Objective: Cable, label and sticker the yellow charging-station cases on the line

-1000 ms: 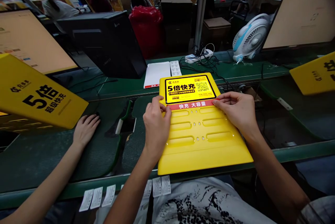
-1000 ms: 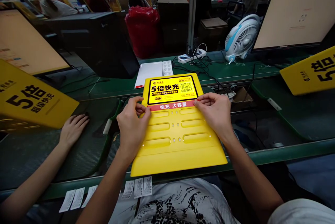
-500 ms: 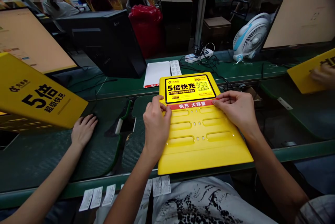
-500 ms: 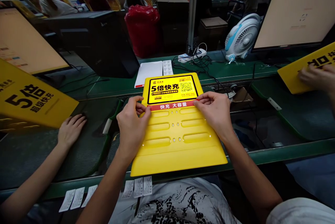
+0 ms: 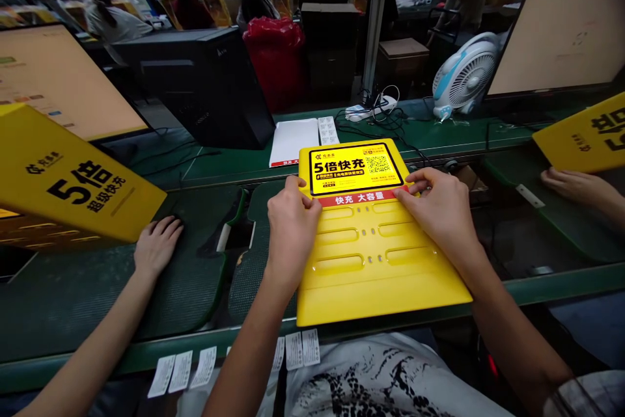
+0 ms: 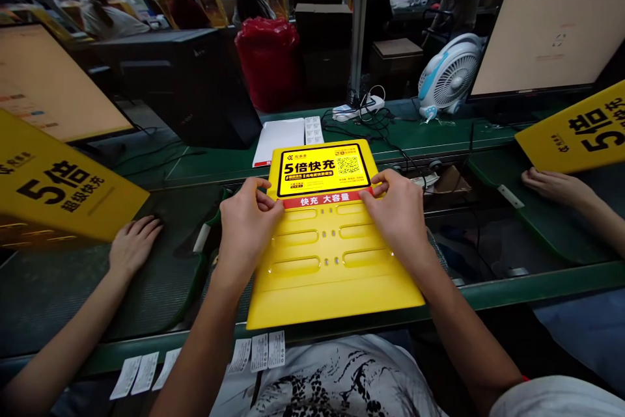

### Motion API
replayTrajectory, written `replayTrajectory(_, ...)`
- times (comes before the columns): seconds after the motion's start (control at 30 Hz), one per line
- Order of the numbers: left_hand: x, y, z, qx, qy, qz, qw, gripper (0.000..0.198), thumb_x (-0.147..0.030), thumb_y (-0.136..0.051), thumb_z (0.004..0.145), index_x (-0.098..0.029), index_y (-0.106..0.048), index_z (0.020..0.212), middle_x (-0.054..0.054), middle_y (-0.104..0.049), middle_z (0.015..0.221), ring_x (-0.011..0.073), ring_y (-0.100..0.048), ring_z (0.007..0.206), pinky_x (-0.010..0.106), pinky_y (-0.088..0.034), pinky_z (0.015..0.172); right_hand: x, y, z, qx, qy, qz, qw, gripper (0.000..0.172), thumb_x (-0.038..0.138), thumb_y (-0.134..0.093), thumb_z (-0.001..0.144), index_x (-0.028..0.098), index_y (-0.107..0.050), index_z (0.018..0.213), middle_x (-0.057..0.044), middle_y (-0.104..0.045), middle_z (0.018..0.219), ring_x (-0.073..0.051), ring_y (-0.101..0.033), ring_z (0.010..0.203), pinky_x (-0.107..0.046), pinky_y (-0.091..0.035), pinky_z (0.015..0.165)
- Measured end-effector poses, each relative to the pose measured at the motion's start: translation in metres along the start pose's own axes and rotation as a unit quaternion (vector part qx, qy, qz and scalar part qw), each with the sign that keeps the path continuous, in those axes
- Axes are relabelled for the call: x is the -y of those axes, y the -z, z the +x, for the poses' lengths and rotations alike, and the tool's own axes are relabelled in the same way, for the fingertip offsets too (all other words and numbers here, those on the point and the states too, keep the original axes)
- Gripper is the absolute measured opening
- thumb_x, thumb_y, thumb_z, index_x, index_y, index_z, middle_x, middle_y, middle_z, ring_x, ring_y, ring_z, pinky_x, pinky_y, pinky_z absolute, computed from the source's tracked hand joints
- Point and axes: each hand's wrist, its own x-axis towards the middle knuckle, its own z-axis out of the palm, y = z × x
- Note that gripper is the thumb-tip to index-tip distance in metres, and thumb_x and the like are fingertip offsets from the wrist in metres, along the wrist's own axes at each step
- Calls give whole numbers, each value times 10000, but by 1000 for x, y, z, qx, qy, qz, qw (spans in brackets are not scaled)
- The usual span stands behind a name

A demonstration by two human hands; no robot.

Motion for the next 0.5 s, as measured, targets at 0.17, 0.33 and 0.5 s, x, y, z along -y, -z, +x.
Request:
replayTrajectory(0.17, 4, 5, 6, 8, 5, 14, 1000, 298, -111, -677, 778, -178, -652, 1067, 14, -706, 725, 230, -696, 739, 306, -453, 683, 0, -1, -4, -5, 31, -29, 999, 260, 294, -784, 783, 160, -732, 1000, -35, -735, 807, -220, -663, 712, -328, -461, 672)
replayTrajectory(0.33, 19, 17, 10, -22, 11, 62, 998, 317, -135, -681, 804, -151, -680, 1120, 34, -711, 751, 245, -687, 753, 342, -498, 714, -4, 1, -7, -2, 57, -109, 992, 336, 316, -732, 875, 145, -716, 1164, -106, -739, 995, -294, -696, 849, -410, -531, 757)
replayTrajectory(0.5, 11, 5, -16, 42, -231, 32, 971, 360, -257, -501, 1006, -167, -625, 1332, 142, -655, 1374, 282, -566, 1343, 475, -475, 1114, 2, 6, -18, 86, 239, -134, 958, 591, 429, -513, 1027, 100, -488, 1517, -175, -409, 1598, -352, -409, 1461, -517, -432, 1151)
